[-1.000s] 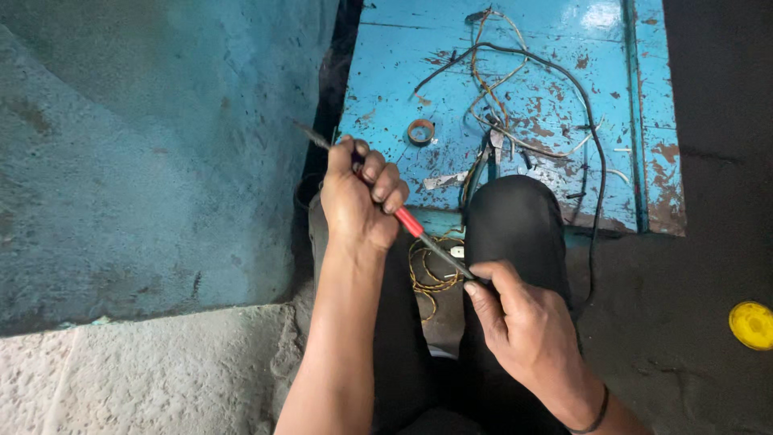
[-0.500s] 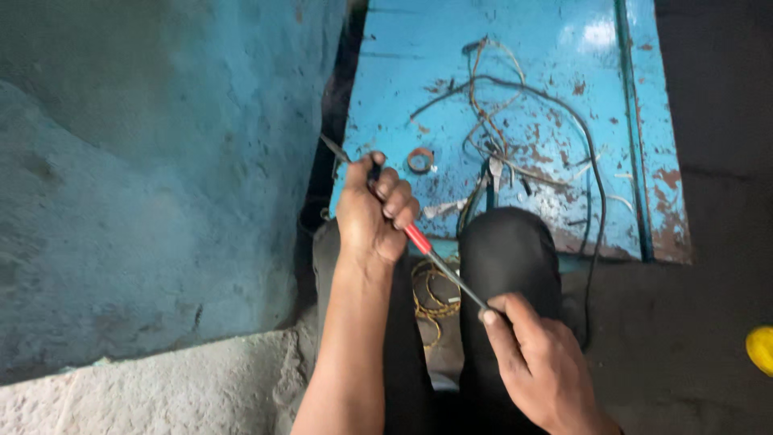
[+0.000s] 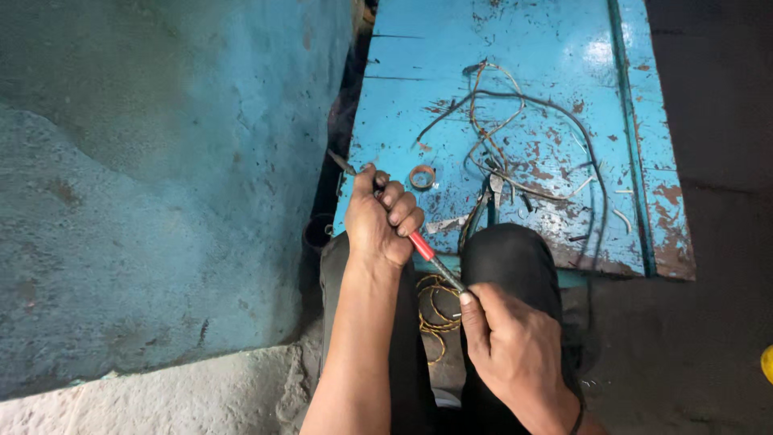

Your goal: The person uses a soldering iron to melt solder onto a wire and then uses a blade to scrape an electronic component.

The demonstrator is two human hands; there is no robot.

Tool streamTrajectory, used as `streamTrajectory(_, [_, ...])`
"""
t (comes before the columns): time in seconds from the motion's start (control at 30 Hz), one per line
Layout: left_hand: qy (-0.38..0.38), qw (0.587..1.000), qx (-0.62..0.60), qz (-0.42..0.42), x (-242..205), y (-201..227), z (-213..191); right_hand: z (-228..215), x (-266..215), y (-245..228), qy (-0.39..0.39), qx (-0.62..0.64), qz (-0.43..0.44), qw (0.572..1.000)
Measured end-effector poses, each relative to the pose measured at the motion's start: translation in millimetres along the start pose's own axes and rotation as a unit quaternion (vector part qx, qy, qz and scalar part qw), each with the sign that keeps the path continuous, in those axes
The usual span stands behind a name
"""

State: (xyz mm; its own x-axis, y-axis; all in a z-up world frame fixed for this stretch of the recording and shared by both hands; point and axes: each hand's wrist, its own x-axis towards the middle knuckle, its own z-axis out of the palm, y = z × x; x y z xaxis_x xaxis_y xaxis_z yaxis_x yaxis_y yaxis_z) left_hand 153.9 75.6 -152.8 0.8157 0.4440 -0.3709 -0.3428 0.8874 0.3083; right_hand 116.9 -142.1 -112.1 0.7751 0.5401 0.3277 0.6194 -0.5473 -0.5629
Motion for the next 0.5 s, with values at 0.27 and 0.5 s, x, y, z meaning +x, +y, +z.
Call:
streamTrajectory(0.27, [0.008,1.000,-0.003,-0.015,7,-6,1,1,-3,27,-0.132,0.182,0.170,0.960])
streamTrajectory(0.5, [0.025,0.999,-0.012,-0.023,10,-9,4,8,-8,56,-0.192,0.314,0.226,0.902])
